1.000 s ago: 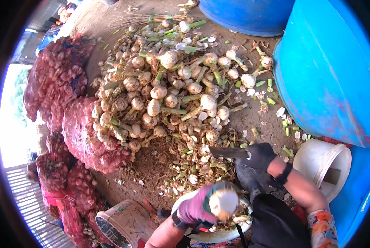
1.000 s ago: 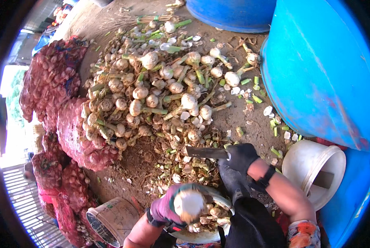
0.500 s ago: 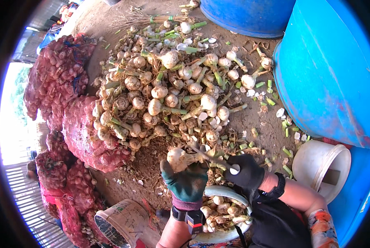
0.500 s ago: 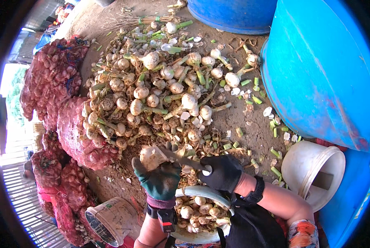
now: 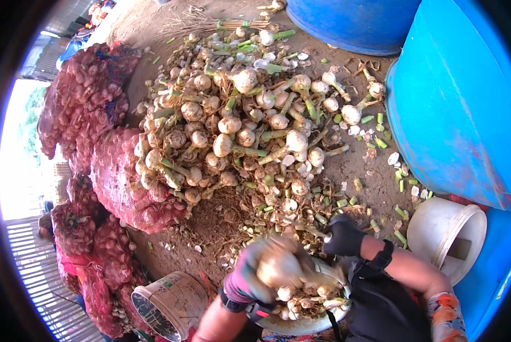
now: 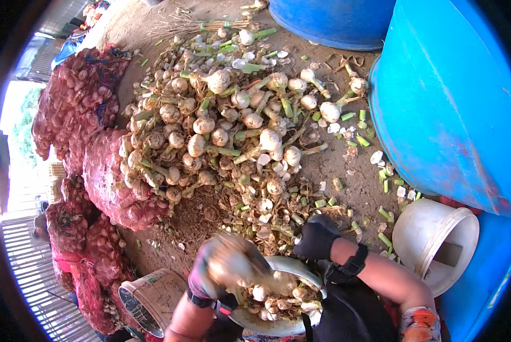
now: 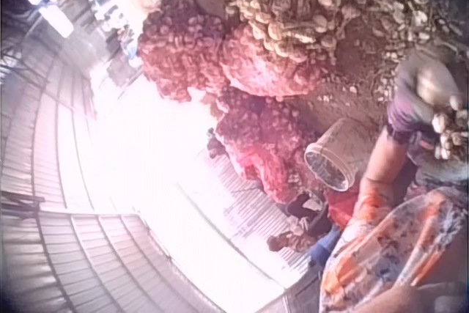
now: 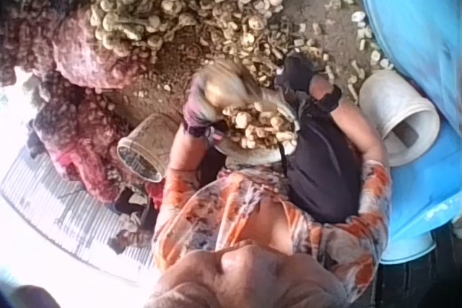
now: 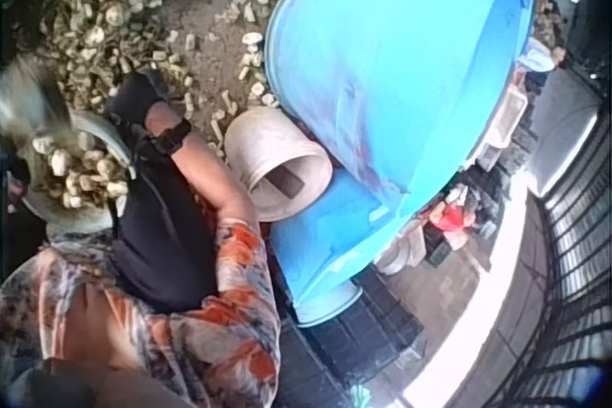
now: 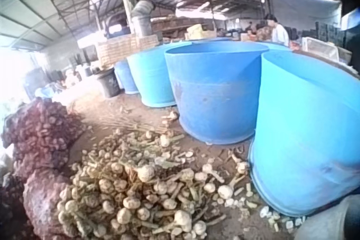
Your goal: The person sits on the ground and uses a knife to trim the roots and stems off individual garlic bulbs. They pick up garlic from a large pile, cut the unwanted parts, and place the trimmed bulbs into a white bucket. The process is repetitive, with the person handling the garlic one at a time.
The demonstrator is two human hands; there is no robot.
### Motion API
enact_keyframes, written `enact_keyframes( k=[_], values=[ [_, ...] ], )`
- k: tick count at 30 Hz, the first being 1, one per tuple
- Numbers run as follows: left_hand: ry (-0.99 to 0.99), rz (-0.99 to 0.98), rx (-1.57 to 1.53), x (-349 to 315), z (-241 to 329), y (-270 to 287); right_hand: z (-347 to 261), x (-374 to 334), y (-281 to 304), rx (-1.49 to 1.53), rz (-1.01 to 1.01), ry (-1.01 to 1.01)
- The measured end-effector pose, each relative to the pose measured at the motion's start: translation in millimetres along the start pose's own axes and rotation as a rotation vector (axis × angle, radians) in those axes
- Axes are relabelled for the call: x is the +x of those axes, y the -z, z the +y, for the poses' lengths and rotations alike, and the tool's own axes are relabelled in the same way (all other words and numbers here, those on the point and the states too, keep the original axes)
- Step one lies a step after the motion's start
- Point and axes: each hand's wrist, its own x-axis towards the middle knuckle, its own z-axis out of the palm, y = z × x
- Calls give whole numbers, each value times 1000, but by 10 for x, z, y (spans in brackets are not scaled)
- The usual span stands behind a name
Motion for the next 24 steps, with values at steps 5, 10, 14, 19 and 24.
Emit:
enact_keyframes(
  k=[5,10,14,19,24],
  values=[
    [63,516,1195,-382,-240,895,-186,119,385,393,-97,-148],
    [399,866,2134,87,-192,1794,-132,114,313,361,-54,-39],
    [753,1016,2048,144,-341,2114,-210,68,404,403,-60,-61],
    [232,998,1119,64,-502,1855,-191,13,403,288,41,13],
    [-41,797,118,58,-544,990,-559,-8,573,68,217,190]
  ],
)
